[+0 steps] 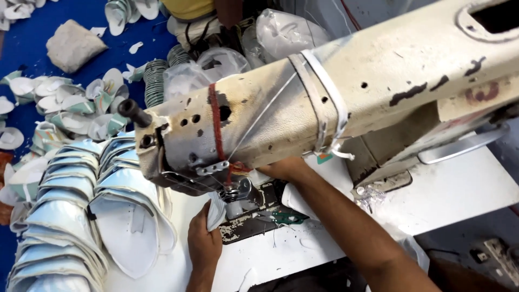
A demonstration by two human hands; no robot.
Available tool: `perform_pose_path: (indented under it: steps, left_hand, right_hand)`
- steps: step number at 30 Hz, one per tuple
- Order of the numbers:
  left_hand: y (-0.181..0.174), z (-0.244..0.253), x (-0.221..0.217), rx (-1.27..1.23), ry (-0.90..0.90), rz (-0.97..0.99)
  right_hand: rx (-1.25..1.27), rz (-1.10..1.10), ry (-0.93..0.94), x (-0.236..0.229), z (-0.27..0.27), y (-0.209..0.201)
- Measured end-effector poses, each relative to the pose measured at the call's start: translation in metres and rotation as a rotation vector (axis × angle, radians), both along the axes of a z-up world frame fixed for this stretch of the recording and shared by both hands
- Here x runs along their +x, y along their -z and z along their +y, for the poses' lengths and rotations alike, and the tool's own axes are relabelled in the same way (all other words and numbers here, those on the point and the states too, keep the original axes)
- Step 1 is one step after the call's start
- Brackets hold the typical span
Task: The person stitches various components of shoe uppers using an industrial sewing machine.
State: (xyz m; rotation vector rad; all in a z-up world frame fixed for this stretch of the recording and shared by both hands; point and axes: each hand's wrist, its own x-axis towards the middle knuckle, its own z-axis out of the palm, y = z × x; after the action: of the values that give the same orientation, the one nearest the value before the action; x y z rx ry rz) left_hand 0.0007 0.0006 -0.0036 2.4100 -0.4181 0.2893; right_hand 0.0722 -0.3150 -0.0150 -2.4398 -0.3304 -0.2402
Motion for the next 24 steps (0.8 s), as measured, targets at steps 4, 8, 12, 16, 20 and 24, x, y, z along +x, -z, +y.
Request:
perform_pose_path:
  steps: [4,8,12,16,20,24]
  left_hand:
    - [-0.006,-0.003,0.000,-0.043,0.021,-0.009]
    - [-0.006,-0.001,-0.003,-0.050,0.015,-0.037]
    - [0.003,0.001,0.007,-0.055,0.015,-0.062]
    - [-0.006,-0.001,0.001,-0.063,-0.015,0.038]
    - [-0.015,-0.004,-0.004,-0.046,-0.018,0.000]
    - [-0.019,-0.005,-0.004,-0.064,0.005,-0.023]
  right_hand:
    - [-0.040,-0.148,0.011,0.004,-0.003,-0.005]
    - [-0.103,-0.079,0.095,0.007,0.000,0.004]
    - [-0.185,0.014,0.246,0.029,-0.008,0.005]
    - [-0.227,0.132,0.363,0.033,-0.008,0.028]
    - [-0.215,0.126,0.348,0.031,-0.006,0.039]
    - [-0.199,0.107,0.353,0.023,-0.009,0.050]
